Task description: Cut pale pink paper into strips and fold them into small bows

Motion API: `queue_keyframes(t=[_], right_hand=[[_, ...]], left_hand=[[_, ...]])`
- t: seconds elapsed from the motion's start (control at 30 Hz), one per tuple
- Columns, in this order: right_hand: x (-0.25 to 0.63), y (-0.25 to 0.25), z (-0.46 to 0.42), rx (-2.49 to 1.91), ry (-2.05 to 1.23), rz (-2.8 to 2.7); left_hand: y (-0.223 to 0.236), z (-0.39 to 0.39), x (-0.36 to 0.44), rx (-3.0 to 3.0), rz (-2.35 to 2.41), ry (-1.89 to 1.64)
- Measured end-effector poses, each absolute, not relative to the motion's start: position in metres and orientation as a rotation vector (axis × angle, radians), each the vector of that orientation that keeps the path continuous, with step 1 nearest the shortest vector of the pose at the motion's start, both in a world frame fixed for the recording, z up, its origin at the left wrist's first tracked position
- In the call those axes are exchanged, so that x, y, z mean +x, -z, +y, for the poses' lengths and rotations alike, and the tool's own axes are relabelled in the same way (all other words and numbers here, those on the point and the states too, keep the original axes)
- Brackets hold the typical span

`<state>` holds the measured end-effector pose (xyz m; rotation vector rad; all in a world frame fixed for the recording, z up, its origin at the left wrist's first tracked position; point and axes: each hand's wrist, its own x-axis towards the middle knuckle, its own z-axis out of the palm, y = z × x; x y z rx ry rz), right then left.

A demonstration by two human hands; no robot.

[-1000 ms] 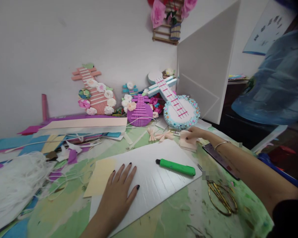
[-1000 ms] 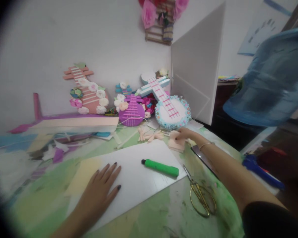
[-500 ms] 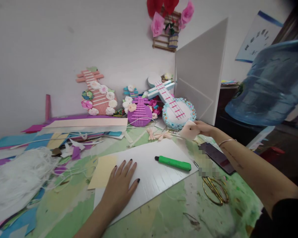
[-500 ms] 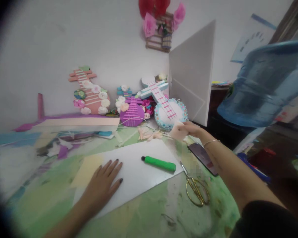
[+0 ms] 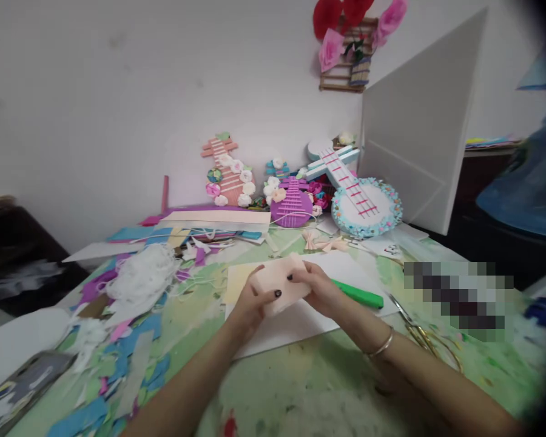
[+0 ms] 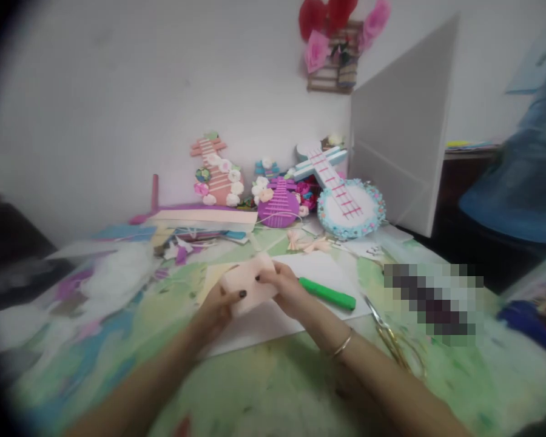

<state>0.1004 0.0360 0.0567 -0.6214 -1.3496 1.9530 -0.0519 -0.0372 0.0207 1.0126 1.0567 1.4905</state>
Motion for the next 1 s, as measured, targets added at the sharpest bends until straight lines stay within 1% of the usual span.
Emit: queue_keyframes(t=[0.1, 0.2, 0.33, 0.47, 0.63, 0.77, 1.0], right_hand=[[0.099, -0.032, 0.041, -0.614, -1.863, -1.430], [0.104, -0.017, 0.055, -0.632, -1.737, -1.567], [0.110, -0.009, 0.064, -0.664, -1.581, -1.757], [0.114, -0.006, 0.061, -0.677, -1.502, -1.787], [0.115, -0.003, 0.060, -0.673, -1.529, -1.792], [0.114, 0.001, 0.062, -0.694, -1.555, -1.802], [0.116, 0.007, 0.072, -0.702, -1.578, -1.783]], left_hand=[[-0.017, -0.036, -0.059, 0.973, 1.135, -1.449], [-0.015, -0.033, -0.069, 1.130, 1.343, -1.420], [-0.016, -0.033, -0.073, 1.342, 1.510, -1.389], [-0.014, -0.036, -0.071, 1.468, 1.575, -1.343], [-0.014, -0.040, -0.076, 1.442, 1.603, -1.286], [-0.014, -0.043, -0.082, 1.453, 1.519, -1.209], [-0.009, -0.038, -0.086, 1.313, 1.579, -1.309]])
